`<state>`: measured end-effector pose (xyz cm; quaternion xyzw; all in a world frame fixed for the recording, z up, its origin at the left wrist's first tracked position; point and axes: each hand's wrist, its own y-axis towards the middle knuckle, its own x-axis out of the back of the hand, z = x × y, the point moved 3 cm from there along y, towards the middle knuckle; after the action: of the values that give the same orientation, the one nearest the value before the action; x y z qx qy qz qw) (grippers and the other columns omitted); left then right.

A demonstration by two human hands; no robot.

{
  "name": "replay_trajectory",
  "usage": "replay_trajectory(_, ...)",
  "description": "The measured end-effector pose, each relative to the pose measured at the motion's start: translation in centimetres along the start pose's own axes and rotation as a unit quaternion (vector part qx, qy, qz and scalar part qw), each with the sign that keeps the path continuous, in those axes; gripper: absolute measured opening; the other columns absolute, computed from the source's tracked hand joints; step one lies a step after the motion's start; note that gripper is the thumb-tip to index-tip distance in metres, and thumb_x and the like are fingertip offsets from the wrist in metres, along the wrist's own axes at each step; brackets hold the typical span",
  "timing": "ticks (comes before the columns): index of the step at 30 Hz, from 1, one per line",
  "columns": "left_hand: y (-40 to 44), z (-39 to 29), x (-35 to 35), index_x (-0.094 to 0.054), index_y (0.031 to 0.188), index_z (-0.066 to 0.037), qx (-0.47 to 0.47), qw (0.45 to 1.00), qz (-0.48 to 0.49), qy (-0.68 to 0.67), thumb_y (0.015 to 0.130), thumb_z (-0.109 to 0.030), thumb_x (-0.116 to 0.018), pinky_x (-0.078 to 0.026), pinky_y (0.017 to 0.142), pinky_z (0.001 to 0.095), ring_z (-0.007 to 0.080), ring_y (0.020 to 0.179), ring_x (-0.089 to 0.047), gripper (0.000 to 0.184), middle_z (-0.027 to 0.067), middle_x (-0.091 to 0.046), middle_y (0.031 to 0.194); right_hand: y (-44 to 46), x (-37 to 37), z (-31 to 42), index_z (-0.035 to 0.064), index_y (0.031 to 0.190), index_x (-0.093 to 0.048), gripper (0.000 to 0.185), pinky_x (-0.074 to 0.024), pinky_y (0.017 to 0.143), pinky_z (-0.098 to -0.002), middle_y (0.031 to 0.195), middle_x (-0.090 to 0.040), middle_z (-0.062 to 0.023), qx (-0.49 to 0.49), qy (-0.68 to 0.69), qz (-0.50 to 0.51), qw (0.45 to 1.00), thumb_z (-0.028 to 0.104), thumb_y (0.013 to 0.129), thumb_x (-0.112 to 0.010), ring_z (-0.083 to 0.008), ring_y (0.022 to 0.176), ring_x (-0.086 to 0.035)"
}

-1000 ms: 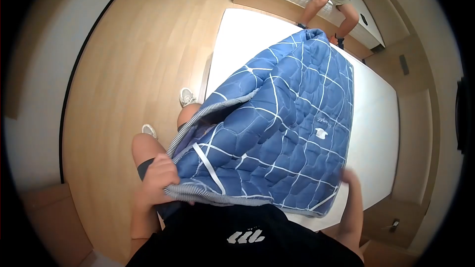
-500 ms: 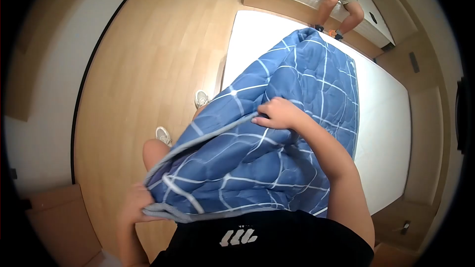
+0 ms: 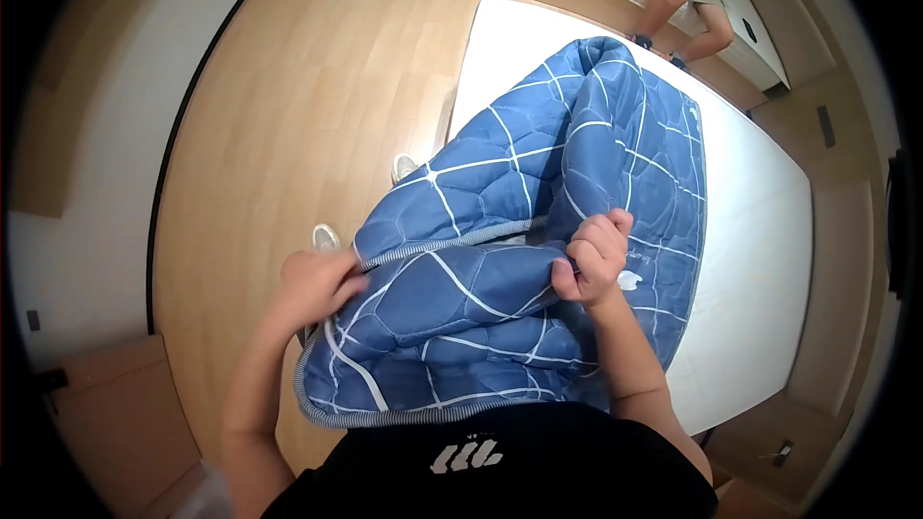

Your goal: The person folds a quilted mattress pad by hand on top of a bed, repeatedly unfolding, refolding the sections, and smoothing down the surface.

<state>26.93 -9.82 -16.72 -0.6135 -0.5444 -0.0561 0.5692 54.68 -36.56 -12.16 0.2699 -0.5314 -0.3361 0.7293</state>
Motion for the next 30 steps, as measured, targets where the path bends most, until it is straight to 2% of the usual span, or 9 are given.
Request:
replay_trajectory(2, 4.0, -6.1, 2.4, -0.06, 0.122, -0.005, -0.215, 0.965, -0.114, -0.102, 0.1, -0.032, -0.051, -0.05, 0.09, 0.048, 0.0415, 0.107, -0.063, 0.035, 0.0222, -0.067, 0.114, -0.6, 0.7, 0.2, 0.0083, 0.059, -0.048, 0.028, -0.0328, 0.073, -0.0393, 0.063, -0.048, -0.0056, -0.022, -0.012, -0.017, 1.0, 0.026, 0.073, -0.066, -0.0238, 0.06, -0.049)
replay_trajectory(4, 9.5, -10.8, 2.1, -0.062, 0.119, -0.005, -0.341, 0.934, -0.003, -0.106, 0.101, -0.028, -0.048, -0.051, 0.087, 0.0501, 0.043, 0.103, -0.064, 0.032, 0.0221, -0.068, 0.112, -1.8, 1.5, 0.2, 0.0078, 0.06, -0.05, 0.026, -0.0323, 0.075, -0.0397, 0.064, -0.049, -0.0061, -0.054, -0.033, -0.042, 0.997, 0.025, 0.072, -0.065, -0.0241, 0.063, -0.051)
replay_trajectory(6, 12.7, -15.8, -0.1, -0.063, 0.117, -0.005, -0.34, 0.938, 0.057, 0.036, 0.1, -0.026, -0.046, -0.051, 0.086, 0.0513, 0.0436, 0.098, -0.065, 0.031, 0.0231, -0.067, 0.112, -3.6, 2.3, 0.4, 0.0064, 0.066, -0.053, 0.019, -0.0344, 0.08, -0.0413, 0.07, -0.053, -0.0073, -0.114, -0.044, -0.002, 0.992, 0.019, 0.074, -0.064, -0.0253, 0.07, -0.054)
replay_trajectory(10, 14.6, -20.1, -6.4, -0.061, 0.117, -0.002, -0.357, 0.93, 0.086, 0.026, 0.096, -0.026, -0.052, -0.05, 0.086, 0.0516, 0.0437, 0.097, -0.064, 0.033, 0.0264, -0.066, 0.106, -6.7, 3.0, 0.7, 0.0051, 0.081, -0.058, 0.008, -0.0386, 0.094, -0.0459, 0.079, -0.06, -0.0085, -0.251, -0.011, 0.062, 0.966, 0.006, 0.074, -0.062, -0.0271, 0.077, -0.059)
replay_trajectory(15, 16.7, -17.3, -9.0, -0.06, 0.121, -0.003, -0.258, 0.936, 0.128, -0.201, 0.094, -0.025, -0.052, -0.047, 0.095, 0.0457, 0.0369, 0.109, -0.062, 0.036, 0.0241, -0.065, 0.115, 2.5, 5.4, 4.4, 0.009, 0.078, -0.057, 0.016, -0.0508, 0.074, -0.0419, 0.086, -0.063, -0.0068, -0.061, 0.101, 0.088, 0.989, 0.003, 0.064, -0.063, -0.0241, 0.071, -0.062)
replay_trajectory(18, 15.6, -17.0, -8.4, -0.06, 0.124, -0.004, -0.21, 0.937, 0.125, -0.251, 0.093, -0.028, -0.053, -0.045, 0.098, 0.044, 0.0347, 0.115, -0.059, 0.039, 0.0227, -0.064, 0.121, 9.9, 7.6, 8.9, 0.014, 0.066, -0.047, 0.019, -0.05, 0.067, -0.0366, 0.084, -0.058, -0.0059, 0.146, 0.116, 0.08, 0.979, 0.009, 0.056, -0.063, -0.0186, 0.06, -0.053)
replay_trajectory(21, 15.9, -16.6, -8.3, -0.06, 0.125, -0.005, -0.229, 0.935, 0.09, -0.254, 0.094, -0.031, -0.055, -0.042, 0.103, 0.042, 0.0324, 0.121, -0.056, 0.041, 0.0212, -0.061, 0.128, 14.8, 9.1, 12.2, 0.0143, 0.068, -0.047, 0.021, -0.0465, 0.058, -0.0342, 0.082, -0.058, -0.0058, 0.215, 0.169, 0.03, 0.961, 0.013, 0.059, -0.066, -0.0208, 0.063, -0.054)
replay_trajectory(26, 16.2, -16.0, -8.6, -0.062, 0.122, -0.005, -0.233, 0.932, 0.063, -0.271, 0.095, -0.032, -0.054, -0.042, 0.103, 0.0421, 0.033, 0.118, -0.057, 0.039, 0.0208, -0.062, 0.126, 15.7, 10.6, 15.1, 0.0165, 0.073, -0.047, 0.023, -0.0438, 0.052, -0.0339, 0.079, -0.059, -0.0037, 0.113, 0.162, 0.076, 0.977, 0.015, 0.071, -0.07, -0.0204, 0.065, -0.058)
replay_trajectory(30, 16.2, -16.0, -8.9, -0.064, 0.117, -0.004, -0.244, 0.931, 0.059, -0.265, 0.096, -0.03, -0.053, -0.045, 0.098, 0.0417, 0.0332, 0.112, -0.059, 0.035, 0.0204, -0.064, 0.118, 16.5, 10.2, 15.8, 0.0137, 0.066, -0.041, 0.027, -0.0471, 0.055, -0.0351, 0.081, -0.058, -0.0064, 0.176, 0.128, -0.015, 0.976, 0.018, 0.06, -0.067, -0.023, 0.069, -0.057)
